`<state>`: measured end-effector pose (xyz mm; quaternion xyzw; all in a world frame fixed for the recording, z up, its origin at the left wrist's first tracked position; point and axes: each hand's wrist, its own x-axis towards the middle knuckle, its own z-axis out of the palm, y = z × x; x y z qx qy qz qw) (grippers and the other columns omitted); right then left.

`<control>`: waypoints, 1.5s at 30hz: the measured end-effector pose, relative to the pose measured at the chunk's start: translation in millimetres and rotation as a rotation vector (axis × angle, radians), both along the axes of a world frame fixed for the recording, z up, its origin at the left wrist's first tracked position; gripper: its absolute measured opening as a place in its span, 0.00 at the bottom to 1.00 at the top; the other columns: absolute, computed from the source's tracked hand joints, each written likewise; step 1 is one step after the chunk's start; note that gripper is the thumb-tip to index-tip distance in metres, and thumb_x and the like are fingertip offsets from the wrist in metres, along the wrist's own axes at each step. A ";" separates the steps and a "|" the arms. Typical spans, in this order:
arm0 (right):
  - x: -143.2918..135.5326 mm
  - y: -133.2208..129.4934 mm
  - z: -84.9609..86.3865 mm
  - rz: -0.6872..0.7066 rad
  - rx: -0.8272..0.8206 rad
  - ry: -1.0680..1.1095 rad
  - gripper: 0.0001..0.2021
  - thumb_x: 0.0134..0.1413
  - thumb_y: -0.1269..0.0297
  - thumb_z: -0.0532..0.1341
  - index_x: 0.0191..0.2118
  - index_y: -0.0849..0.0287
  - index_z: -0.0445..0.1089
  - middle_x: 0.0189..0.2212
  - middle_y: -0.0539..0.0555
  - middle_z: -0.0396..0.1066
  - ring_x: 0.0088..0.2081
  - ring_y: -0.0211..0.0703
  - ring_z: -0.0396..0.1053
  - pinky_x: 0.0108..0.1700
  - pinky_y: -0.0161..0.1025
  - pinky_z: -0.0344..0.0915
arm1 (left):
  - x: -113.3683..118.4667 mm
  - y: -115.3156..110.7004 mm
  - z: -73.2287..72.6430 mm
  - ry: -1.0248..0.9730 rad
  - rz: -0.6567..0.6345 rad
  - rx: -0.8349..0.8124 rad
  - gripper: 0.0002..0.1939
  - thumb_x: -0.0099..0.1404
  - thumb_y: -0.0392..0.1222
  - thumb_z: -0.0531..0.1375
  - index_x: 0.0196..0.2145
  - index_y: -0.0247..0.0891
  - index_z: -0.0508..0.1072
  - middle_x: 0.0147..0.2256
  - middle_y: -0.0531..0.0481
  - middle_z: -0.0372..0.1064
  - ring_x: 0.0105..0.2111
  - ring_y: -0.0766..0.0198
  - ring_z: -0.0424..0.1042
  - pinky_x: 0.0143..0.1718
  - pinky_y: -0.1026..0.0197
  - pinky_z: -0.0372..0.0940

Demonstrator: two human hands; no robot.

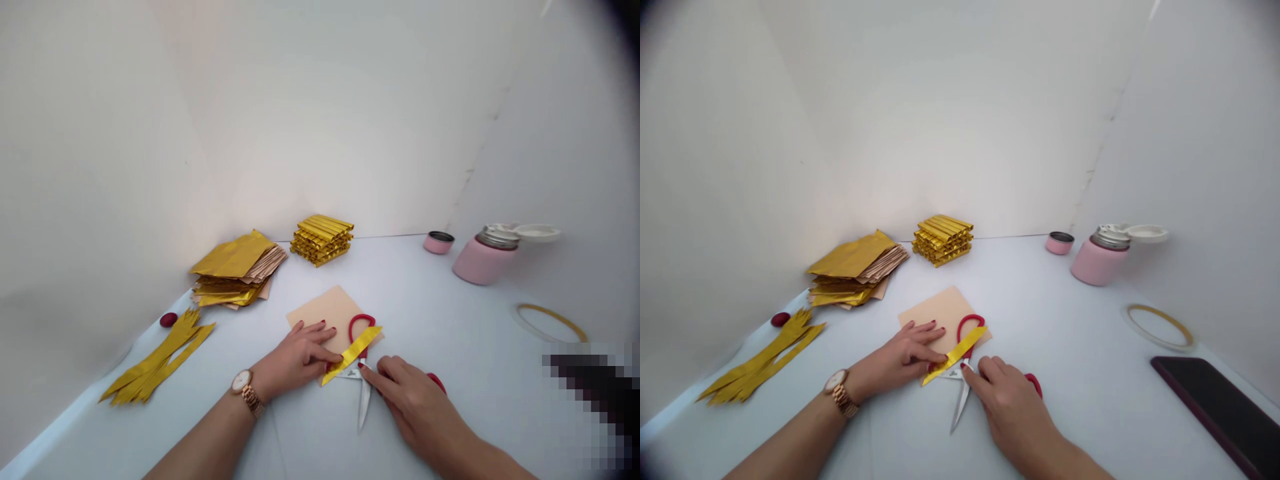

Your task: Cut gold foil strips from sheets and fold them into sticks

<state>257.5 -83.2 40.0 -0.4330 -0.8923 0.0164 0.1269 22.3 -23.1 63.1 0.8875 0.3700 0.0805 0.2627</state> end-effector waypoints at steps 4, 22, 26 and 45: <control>3.3 -2.5 2.2 -0.001 -0.049 0.006 0.23 0.51 0.80 0.48 0.52 0.59 0.62 0.34 0.58 0.66 0.34 0.45 0.64 0.34 0.40 0.65 | -0.1 1.5 -0.5 0.009 0.003 -0.006 0.17 0.63 0.38 0.54 0.48 0.56 0.68 0.59 0.53 0.52 0.60 0.57 0.45 0.57 0.43 0.39; -9.7 -3.4 2.2 -0.010 -0.005 0.021 0.21 0.51 0.81 0.49 0.50 0.61 0.65 0.33 0.58 0.67 0.34 0.45 0.63 0.34 0.40 0.64 | 1.3 1.8 -1.6 0.002 0.010 -0.015 0.16 0.63 0.40 0.54 0.48 0.56 0.68 0.59 0.54 0.52 0.61 0.58 0.44 0.58 0.43 0.38; -5.5 -4.3 4.5 0.012 -0.032 0.017 0.22 0.50 0.80 0.49 0.51 0.61 0.64 0.33 0.58 0.67 0.34 0.45 0.63 0.34 0.40 0.64 | 1.2 1.4 -0.2 0.005 0.006 -0.011 0.17 0.63 0.39 0.54 0.48 0.56 0.68 0.59 0.54 0.51 0.60 0.59 0.45 0.58 0.44 0.38; -12.0 -4.7 2.5 0.011 0.012 0.039 0.22 0.49 0.81 0.50 0.49 0.59 0.65 0.33 0.57 0.68 0.33 0.44 0.64 0.33 0.38 0.63 | 1.5 2.1 -1.8 0.004 0.009 -0.003 0.19 0.62 0.37 0.54 0.48 0.56 0.68 0.59 0.54 0.51 0.61 0.58 0.44 0.57 0.43 0.38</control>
